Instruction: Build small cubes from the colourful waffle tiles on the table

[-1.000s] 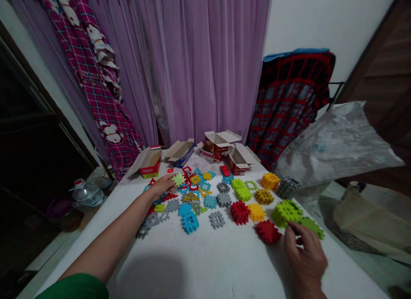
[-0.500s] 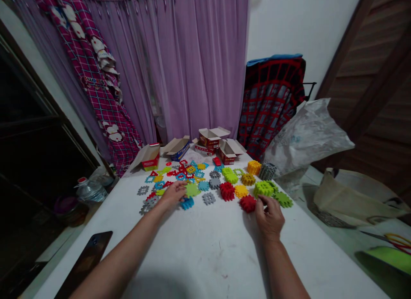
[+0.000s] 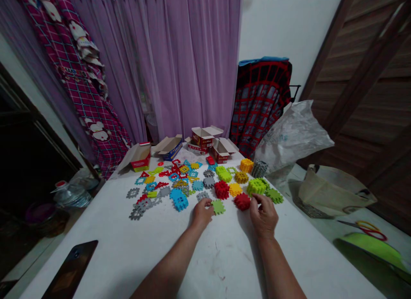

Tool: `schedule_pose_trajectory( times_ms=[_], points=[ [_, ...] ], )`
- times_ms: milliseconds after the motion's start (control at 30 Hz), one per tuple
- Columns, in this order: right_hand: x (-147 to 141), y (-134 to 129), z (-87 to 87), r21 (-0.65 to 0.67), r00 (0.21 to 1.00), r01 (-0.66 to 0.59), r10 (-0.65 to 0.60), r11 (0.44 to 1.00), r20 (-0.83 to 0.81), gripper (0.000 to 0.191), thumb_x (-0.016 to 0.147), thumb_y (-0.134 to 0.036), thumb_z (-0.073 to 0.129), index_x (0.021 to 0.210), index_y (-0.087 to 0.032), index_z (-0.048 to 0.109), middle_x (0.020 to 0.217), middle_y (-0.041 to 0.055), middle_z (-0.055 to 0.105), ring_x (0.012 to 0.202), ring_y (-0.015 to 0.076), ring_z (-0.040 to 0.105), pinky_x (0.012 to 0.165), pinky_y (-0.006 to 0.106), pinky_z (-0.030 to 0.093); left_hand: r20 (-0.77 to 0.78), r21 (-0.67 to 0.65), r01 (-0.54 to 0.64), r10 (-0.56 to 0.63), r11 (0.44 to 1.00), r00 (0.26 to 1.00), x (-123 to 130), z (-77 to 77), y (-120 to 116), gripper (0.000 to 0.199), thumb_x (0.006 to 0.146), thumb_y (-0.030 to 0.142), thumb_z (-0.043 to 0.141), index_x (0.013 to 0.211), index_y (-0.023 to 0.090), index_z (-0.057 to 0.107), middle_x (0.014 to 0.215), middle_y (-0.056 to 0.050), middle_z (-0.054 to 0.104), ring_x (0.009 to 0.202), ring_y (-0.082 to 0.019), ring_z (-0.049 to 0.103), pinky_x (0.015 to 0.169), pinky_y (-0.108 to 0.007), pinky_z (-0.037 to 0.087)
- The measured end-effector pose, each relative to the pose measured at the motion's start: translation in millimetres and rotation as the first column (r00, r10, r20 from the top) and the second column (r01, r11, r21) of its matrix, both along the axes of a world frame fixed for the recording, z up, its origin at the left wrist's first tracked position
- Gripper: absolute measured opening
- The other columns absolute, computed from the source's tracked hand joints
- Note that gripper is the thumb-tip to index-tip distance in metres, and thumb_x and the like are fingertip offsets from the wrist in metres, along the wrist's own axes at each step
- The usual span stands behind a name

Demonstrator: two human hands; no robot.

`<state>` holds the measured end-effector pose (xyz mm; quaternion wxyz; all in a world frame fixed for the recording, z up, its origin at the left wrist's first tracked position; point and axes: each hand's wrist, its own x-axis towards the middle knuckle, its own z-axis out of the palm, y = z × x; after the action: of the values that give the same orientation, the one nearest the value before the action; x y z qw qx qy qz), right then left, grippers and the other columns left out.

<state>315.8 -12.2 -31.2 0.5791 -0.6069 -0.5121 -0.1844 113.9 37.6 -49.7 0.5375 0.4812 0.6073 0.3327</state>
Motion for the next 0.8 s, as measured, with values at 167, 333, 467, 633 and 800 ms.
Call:
schedule_pose_trajectory(
  times_ms=[167,333,467,633,800],
  points=[
    [1.1,-1.1,0.3,0.0,1.0,0.011,-0.011,1.0,-0.002,0.025,0.088,-0.034,0.053,0.084,-0.016,0.07,0.078,0.007,0.069,0.058,0.0128,0.055,0.054,0.025,0.044,-0.062,0.095,0.023,-0.017,0.995,0.998,-7.9,-7.7,-11.8,0.038,0.074,0.019,0.07,0.112,0.02,0.067,0.119,-0.01,0.066,0.065,-0.009,0.06,0.043,-0.016,0.04],
    [3.9,-2.8,-0.4,0.02,0.999,0.014,-0.015,1.0,0.033,0.025,0.087,-0.032,0.056,0.085,-0.013,0.072,0.08,0.0072,0.069,0.056,0.0116,0.054,0.05,0.023,0.043,-0.122,0.251,0.105,-0.076,0.962,0.99,-59.9,-3.0,-26.8,0.033,0.076,0.025,0.067,0.109,0.023,0.071,0.104,-0.006,0.071,0.064,-0.011,0.061,0.052,-0.02,0.046],
    [4.2,-3.7,-0.1,0.009,0.998,0.053,-0.053,0.999,0.039,0.025,0.087,-0.032,0.057,0.084,-0.013,0.072,0.079,0.0061,0.068,0.053,0.0107,0.052,0.05,0.023,0.044,-0.361,0.399,0.07,0.087,0.914,0.928,-138.0,30.1,-10.4,0.022,0.081,0.027,0.062,0.098,0.023,0.075,0.086,-0.002,0.072,0.073,-0.015,0.065,0.068,-0.024,0.05],
    [3.1,-4.6,-1.1,-0.008,0.996,0.042,-0.041,0.999,0.074,0.025,0.086,-0.033,0.058,0.086,-0.013,0.072,0.078,0.0055,0.067,0.051,0.0105,0.051,0.048,0.023,0.043,-0.7,0.395,0.057,0.26,0.917,0.665,-226.2,75.6,40.2,0.025,0.086,0.023,0.057,0.104,0.024,0.074,0.103,-0.001,0.075,0.094,-0.019,0.067,0.081,-0.025,0.049],
    [1.3,-11.2,2.1,-0.105,0.999,0.045,-0.042,0.993,0.027,0.028,0.085,-0.038,0.056,0.089,-0.014,0.071,0.081,0.0059,0.066,0.055,0.0129,0.053,0.052,0.026,0.045,-0.878,0.26,0.144,0.171,0.955,0.447,-246.0,90.3,101.9,0.035,0.09,0.025,0.054,0.122,0.022,0.068,0.129,-0.006,0.068,0.117,-0.022,0.062,0.097,-0.028,0.045]
  ],
)
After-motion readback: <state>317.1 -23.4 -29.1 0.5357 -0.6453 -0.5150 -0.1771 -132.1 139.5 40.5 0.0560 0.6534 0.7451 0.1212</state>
